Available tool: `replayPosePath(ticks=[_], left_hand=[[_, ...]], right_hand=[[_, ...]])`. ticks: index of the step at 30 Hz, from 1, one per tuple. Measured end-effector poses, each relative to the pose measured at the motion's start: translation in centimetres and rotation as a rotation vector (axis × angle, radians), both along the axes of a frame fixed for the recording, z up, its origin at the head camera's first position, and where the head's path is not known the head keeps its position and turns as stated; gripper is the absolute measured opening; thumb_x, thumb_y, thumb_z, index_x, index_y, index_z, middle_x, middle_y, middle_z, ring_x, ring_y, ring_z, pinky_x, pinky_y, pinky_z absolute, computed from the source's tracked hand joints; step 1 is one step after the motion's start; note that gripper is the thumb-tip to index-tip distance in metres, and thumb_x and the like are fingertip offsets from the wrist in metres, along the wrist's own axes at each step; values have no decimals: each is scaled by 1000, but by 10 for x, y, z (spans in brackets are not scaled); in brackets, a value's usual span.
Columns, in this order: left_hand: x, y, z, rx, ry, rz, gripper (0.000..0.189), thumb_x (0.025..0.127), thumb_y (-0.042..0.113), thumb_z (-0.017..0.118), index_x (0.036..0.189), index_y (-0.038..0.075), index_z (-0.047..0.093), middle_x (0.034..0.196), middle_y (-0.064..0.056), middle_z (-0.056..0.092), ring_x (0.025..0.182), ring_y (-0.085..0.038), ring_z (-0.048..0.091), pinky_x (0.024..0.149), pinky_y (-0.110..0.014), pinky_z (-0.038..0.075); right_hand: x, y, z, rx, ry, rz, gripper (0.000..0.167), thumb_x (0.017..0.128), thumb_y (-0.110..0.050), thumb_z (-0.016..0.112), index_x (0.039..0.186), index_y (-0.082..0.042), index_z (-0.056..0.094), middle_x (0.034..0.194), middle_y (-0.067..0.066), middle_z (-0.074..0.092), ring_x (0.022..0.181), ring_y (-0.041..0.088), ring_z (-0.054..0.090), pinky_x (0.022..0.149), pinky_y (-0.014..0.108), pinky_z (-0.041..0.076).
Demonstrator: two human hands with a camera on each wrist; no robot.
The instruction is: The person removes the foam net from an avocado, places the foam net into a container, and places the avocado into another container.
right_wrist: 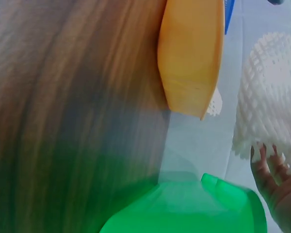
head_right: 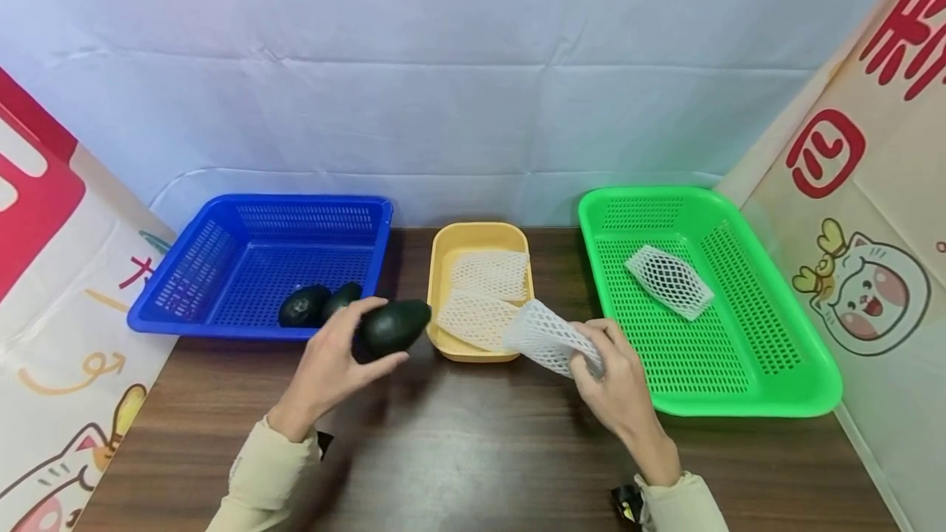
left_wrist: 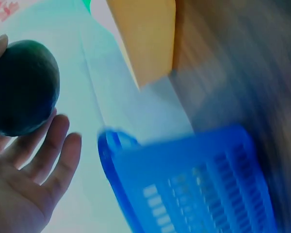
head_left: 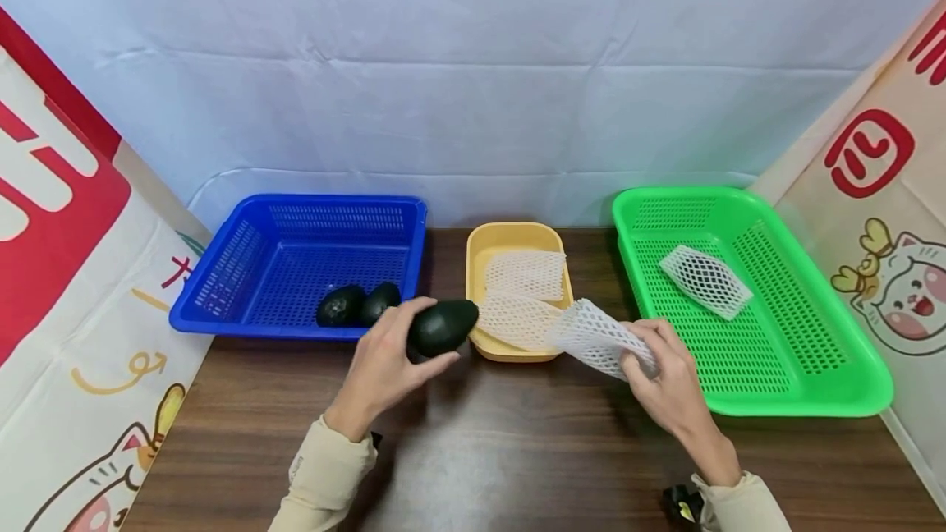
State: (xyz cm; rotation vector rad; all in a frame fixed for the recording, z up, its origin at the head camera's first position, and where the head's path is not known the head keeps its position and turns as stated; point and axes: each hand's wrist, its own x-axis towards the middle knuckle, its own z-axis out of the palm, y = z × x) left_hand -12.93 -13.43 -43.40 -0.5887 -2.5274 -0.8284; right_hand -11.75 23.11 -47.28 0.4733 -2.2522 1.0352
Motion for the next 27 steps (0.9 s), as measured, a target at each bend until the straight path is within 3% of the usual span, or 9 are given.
replayPosePath(ticks=[8, 11, 16, 24, 27], left_hand=[[-17, -33, -2, 61, -41, 188, 73, 71, 39, 88, 130, 11, 57, 115, -16, 66, 98, -30, 61, 78, -48, 54], [-19, -42, -8, 90, -65, 243, 73, 72, 36, 88, 132, 10, 55, 114, -18, 66, 98, -32, 60, 77, -50, 54], [-24, -57, -16, 114, -74, 301, 72, 72, 31, 88, 132, 9, 55, 112, -21, 64, 97, -35, 60, 76, -54, 53], [-36, -86, -21, 100, -149, 447, 71, 75, 24, 82, 134, 7, 48, 116, -27, 61, 101, -41, 56, 80, -57, 46], [-40, -95, -21, 89, -186, 492, 70, 76, 23, 79, 136, 5, 45, 119, -27, 59, 102, -42, 55, 79, -59, 46]], right_hand=[[-11, -13, 8, -24, 14, -103, 43, 78, 8, 67, 120, -1, 68, 97, 16, 66, 84, 15, 56, 73, 21, 41], [-17, -18, 11, -29, -29, -134, 49, 80, 6, 69, 129, 0, 61, 101, 17, 68, 85, 9, 56, 73, 20, 40], [-29, -29, 17, -93, -129, -172, 44, 84, 1, 71, 125, 4, 53, 107, 20, 68, 91, -3, 54, 76, 10, 38], [-59, -46, 21, -146, -119, -118, 29, 88, 1, 68, 110, 7, 50, 108, 23, 66, 90, 26, 60, 76, 22, 39], [-69, -50, 22, -132, -90, -105, 25, 87, 1, 69, 107, 6, 55, 102, 22, 65, 88, 31, 60, 75, 23, 38]])
